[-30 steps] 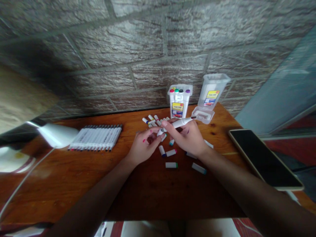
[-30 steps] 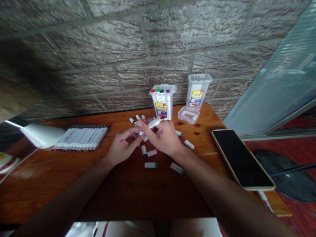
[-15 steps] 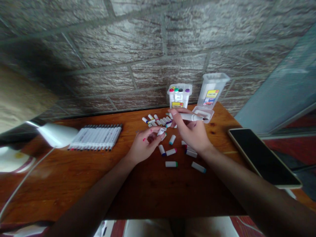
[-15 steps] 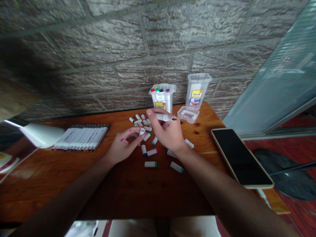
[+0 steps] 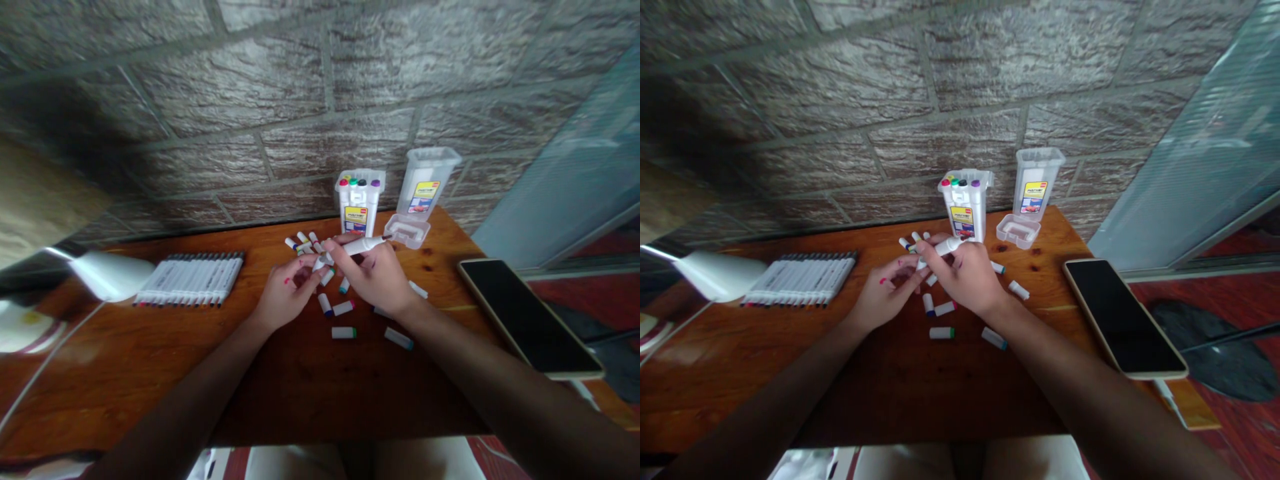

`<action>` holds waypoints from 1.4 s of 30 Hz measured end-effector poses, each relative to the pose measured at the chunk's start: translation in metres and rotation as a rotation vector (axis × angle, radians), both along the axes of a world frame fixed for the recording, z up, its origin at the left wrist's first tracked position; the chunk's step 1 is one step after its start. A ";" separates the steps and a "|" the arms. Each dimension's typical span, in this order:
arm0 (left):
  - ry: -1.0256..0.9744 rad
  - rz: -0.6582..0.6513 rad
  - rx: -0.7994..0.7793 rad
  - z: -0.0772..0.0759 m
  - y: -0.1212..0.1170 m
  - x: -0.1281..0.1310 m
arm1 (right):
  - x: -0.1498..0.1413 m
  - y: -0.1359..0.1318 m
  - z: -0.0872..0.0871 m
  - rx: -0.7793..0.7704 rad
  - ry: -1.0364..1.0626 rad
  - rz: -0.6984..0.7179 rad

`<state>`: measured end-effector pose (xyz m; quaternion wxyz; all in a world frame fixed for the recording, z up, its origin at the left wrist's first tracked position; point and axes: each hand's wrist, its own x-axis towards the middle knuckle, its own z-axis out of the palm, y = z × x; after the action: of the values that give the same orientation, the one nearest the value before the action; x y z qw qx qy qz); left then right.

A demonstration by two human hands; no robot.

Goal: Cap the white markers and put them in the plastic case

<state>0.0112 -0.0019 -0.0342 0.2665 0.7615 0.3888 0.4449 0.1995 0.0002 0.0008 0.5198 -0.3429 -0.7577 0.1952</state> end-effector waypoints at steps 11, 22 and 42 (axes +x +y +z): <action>-0.040 0.024 -0.057 -0.005 0.004 -0.003 | 0.002 0.011 0.000 -0.242 0.344 -0.111; -0.084 0.025 -0.058 -0.006 0.006 -0.003 | 0.001 0.000 0.005 -0.208 0.232 -0.073; 0.033 0.029 -0.031 0.002 -0.002 0.003 | -0.003 -0.001 0.003 -0.156 0.055 0.045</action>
<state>0.0144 -0.0040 -0.0319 0.2653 0.7587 0.4111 0.4300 0.1966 -0.0005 0.0040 0.5077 -0.3598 -0.7331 0.2746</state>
